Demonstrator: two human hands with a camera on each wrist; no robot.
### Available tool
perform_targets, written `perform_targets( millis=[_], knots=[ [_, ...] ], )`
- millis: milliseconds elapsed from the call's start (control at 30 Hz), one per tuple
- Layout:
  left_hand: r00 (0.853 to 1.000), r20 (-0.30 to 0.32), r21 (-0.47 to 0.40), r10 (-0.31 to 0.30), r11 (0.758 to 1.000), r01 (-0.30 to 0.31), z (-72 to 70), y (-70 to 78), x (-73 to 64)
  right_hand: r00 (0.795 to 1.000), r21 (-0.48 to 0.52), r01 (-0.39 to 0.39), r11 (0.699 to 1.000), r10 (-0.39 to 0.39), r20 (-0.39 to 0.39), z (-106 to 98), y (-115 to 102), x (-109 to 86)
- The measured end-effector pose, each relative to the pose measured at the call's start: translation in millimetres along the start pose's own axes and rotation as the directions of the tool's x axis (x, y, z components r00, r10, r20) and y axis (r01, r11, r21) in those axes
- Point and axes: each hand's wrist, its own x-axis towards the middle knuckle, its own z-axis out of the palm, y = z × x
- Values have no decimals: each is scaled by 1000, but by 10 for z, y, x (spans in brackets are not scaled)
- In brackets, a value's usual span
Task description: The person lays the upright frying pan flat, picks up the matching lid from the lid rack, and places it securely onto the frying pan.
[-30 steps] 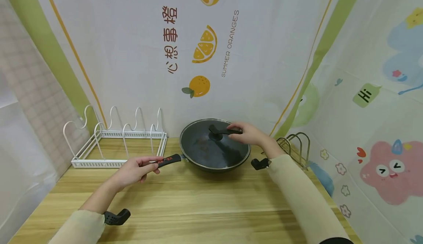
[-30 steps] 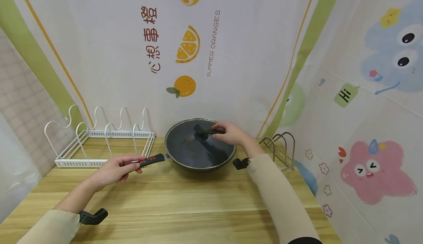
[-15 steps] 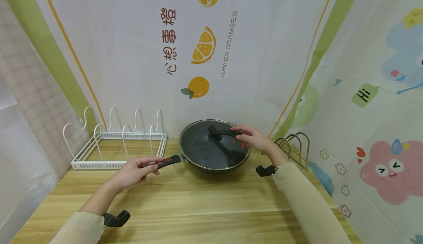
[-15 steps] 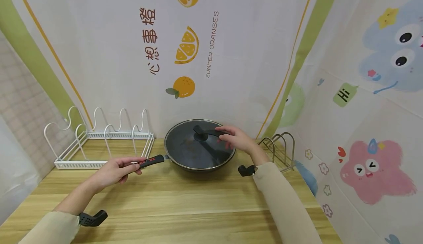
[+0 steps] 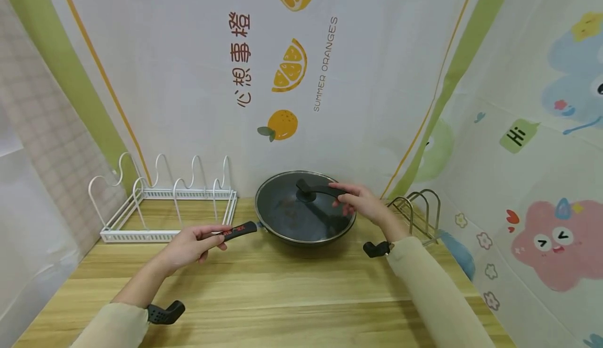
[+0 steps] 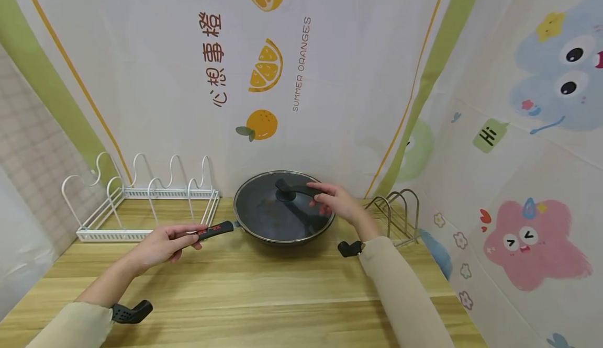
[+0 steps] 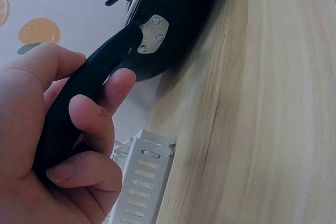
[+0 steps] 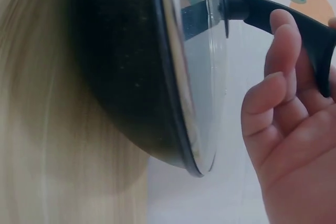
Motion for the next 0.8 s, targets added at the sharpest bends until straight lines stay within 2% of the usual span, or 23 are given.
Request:
perform_targets(
  millis=[300,800],
  knots=[
    [1000,0,1,-7,1000,7,14,5,-5,1000,15,-5,1000,5,-23,41,79,-15],
    [1000,-3,6,-6,1000,6,9,21,-13,999,51,18,999,-15,-45,83,91,-6]
  ],
)
